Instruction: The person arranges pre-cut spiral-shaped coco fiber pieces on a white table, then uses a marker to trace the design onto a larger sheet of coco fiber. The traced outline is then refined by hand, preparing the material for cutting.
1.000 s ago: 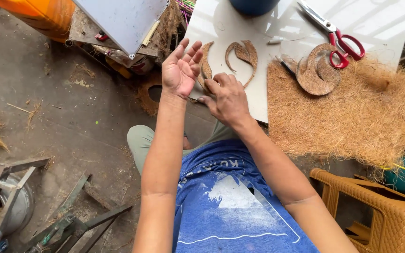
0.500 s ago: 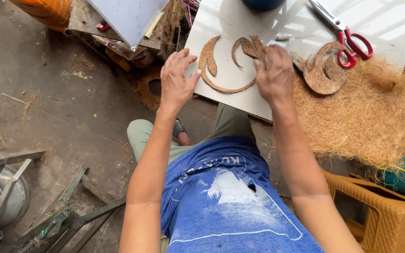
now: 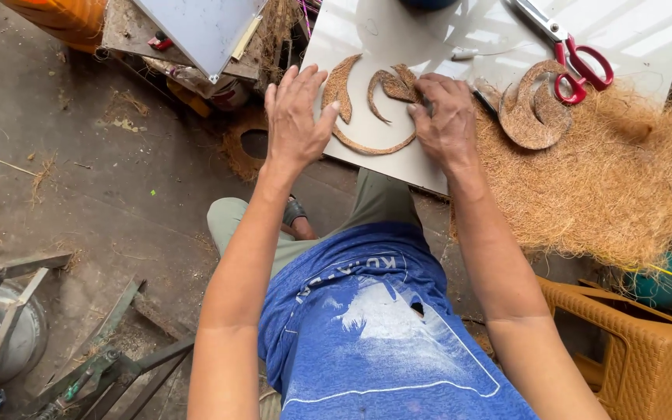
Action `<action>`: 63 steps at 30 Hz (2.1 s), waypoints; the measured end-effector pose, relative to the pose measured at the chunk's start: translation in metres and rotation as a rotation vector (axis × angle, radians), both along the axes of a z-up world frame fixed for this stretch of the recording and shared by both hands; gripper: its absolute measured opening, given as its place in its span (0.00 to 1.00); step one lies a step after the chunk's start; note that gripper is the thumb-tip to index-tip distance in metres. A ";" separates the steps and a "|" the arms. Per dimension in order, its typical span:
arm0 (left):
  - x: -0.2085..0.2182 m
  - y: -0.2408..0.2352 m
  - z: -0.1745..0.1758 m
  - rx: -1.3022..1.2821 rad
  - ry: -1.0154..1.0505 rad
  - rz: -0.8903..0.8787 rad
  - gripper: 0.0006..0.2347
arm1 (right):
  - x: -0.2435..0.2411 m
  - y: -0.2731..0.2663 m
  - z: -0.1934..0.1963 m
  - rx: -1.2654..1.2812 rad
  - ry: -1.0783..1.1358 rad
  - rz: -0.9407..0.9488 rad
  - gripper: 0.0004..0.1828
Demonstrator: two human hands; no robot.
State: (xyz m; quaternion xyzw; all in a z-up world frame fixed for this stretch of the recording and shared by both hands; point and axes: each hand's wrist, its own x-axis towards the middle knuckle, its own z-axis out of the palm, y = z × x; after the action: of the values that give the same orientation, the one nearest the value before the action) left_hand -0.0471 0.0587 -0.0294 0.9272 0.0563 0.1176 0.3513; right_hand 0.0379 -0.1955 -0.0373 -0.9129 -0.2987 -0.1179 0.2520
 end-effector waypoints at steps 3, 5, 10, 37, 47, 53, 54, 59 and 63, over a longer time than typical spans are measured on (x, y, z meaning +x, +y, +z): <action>0.014 0.006 0.004 0.080 0.015 -0.107 0.26 | 0.009 -0.001 -0.011 0.001 -0.103 0.022 0.14; 0.016 0.009 0.006 0.078 0.068 -0.118 0.25 | 0.005 0.003 -0.003 -0.001 -0.081 0.018 0.14; 0.019 0.011 0.011 0.060 0.136 -0.183 0.25 | 0.005 -0.002 -0.006 0.006 -0.069 0.020 0.16; 0.012 0.013 0.003 0.009 -0.086 -0.191 0.27 | -0.005 -0.002 0.023 0.069 0.062 0.021 0.18; -0.012 0.012 0.003 0.293 0.048 -0.220 0.36 | -0.060 -0.016 0.041 -0.129 0.056 0.050 0.23; -0.013 0.015 0.002 0.204 0.109 -0.218 0.38 | -0.069 -0.018 0.052 -0.054 0.118 0.068 0.26; -0.015 0.013 0.003 0.075 0.127 -0.193 0.37 | -0.071 -0.017 0.057 0.035 0.185 0.041 0.24; -0.044 0.019 0.004 -0.355 -0.065 0.030 0.27 | -0.061 -0.043 0.071 0.224 0.286 -0.015 0.19; -0.067 0.007 -0.016 -0.723 -0.088 0.287 0.26 | -0.039 -0.064 0.065 0.437 0.595 -0.158 0.18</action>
State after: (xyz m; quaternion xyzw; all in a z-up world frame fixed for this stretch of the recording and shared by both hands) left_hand -0.1146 0.0654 -0.0452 0.7205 0.2080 0.1775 0.6372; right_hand -0.0007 -0.2599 0.0280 -0.8521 -0.1090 0.0725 0.5068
